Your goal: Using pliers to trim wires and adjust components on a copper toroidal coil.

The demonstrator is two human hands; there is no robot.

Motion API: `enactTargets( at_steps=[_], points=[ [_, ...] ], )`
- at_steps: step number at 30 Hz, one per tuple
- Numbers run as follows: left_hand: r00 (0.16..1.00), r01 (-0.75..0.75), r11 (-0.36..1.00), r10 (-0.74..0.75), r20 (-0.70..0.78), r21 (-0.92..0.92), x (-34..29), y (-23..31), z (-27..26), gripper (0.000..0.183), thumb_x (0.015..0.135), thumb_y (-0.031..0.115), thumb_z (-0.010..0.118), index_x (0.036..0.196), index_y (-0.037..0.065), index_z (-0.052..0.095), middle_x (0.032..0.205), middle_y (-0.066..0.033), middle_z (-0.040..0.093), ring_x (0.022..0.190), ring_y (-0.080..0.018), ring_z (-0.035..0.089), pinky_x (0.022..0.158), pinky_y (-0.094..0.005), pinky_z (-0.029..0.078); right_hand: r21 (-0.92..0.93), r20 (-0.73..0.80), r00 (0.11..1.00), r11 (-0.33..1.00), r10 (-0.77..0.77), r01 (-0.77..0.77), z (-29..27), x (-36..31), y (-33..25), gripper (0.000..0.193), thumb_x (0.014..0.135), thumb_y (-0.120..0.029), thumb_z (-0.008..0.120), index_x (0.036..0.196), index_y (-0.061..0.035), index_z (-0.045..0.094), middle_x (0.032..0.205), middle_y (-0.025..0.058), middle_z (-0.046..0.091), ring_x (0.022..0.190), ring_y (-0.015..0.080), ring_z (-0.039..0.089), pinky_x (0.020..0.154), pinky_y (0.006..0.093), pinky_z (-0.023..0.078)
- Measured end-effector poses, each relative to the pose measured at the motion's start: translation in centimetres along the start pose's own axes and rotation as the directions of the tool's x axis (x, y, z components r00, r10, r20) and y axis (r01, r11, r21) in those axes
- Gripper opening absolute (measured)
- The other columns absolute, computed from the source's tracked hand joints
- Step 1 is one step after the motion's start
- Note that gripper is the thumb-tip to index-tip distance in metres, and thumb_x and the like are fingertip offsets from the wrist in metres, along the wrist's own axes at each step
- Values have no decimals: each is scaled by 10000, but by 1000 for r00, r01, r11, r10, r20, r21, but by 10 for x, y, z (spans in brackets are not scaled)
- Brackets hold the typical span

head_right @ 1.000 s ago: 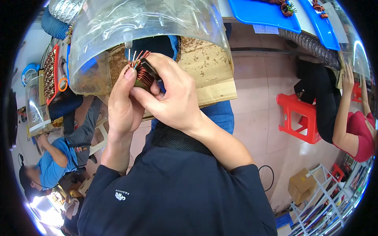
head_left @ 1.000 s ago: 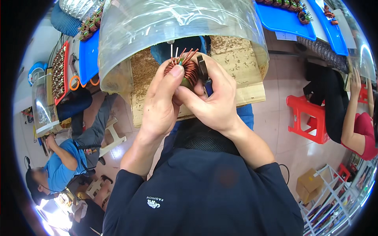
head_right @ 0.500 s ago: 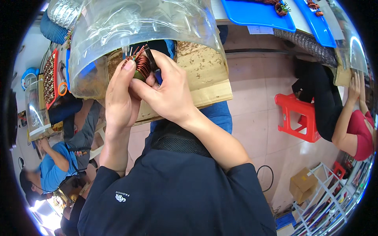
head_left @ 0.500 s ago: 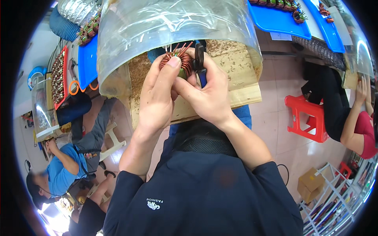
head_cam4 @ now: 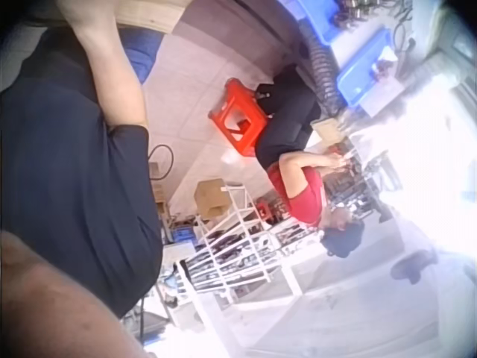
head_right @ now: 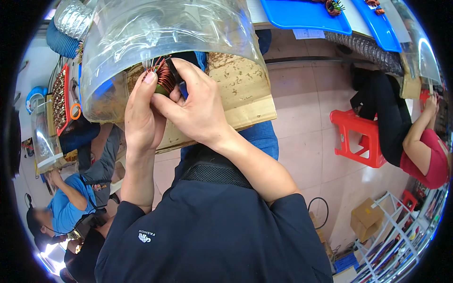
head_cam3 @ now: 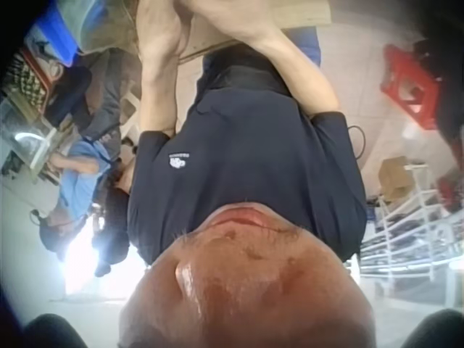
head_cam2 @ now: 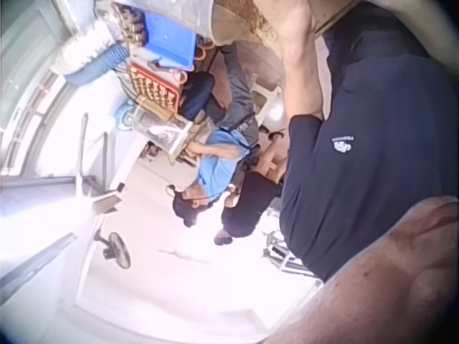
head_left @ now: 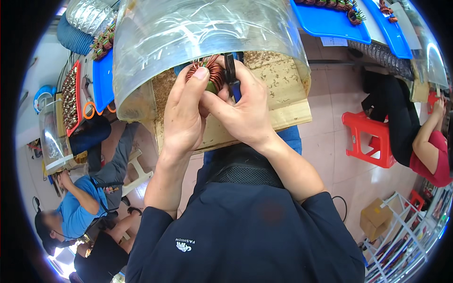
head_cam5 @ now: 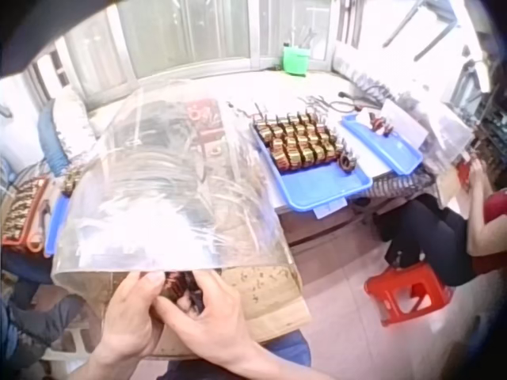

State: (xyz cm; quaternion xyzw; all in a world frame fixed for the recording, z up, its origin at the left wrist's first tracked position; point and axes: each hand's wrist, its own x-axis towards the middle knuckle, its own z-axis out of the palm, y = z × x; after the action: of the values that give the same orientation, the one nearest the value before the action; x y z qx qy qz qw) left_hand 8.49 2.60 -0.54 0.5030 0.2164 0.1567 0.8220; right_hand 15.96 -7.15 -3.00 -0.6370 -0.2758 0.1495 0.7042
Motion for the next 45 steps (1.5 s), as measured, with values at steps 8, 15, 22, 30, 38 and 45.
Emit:
enactTargets(
  at_steps=[8,15,22,30,38,45],
  points=[
    [1000,-3,1000,3,7,21,4,-2,-2,336,1065,246,458,1257,-14,554,1060,-75,630,884,-147,572,815,-307,475,-23,-10,1000,999,-23,23,0,2,4,491,770,-131,791,1193,38,607,989,95,656,644,112,558,604,265,503],
    [1000,-13,1000,13,-12,-1,-1,-3,2,332,1060,226,461,1285,-9,530,1070,-76,626,890,-150,586,817,-304,482,32,59,998,999,27,-29,-4,2,5,495,767,-127,794,1206,21,618,1011,94,662,686,116,562,625,266,502],
    [999,5,1000,-4,-44,23,-18,-5,7,338,1054,206,463,1299,-23,506,1035,-104,628,874,-162,595,806,-303,489,138,73,997,989,40,-50,-7,-14,8,516,764,-107,798,1236,1,620,1004,72,648,704,104,520,631,245,469],
    [994,70,997,-68,84,-18,-41,-2,0,371,1016,106,555,1361,15,450,1107,-95,635,945,-157,642,882,-302,527,108,172,959,972,-226,209,-21,-21,15,506,732,-44,768,1217,0,631,1293,155,619,1154,308,628,960,368,508],
    [989,42,998,-47,137,39,-31,-9,-12,440,965,52,652,1355,15,452,1130,-108,641,1013,-171,654,917,-319,542,-17,347,900,958,-262,286,-39,-3,12,528,747,-73,776,1251,-37,622,1366,146,572,1127,314,641,922,366,536],
    [999,-37,998,38,32,-42,-30,-18,-1,412,1000,130,639,1348,14,452,1024,-75,652,918,-137,653,866,-288,546,-152,204,928,926,-314,346,-23,-5,12,534,734,-68,796,1229,-21,600,1274,177,622,1079,340,666,863,361,557]
  ],
)
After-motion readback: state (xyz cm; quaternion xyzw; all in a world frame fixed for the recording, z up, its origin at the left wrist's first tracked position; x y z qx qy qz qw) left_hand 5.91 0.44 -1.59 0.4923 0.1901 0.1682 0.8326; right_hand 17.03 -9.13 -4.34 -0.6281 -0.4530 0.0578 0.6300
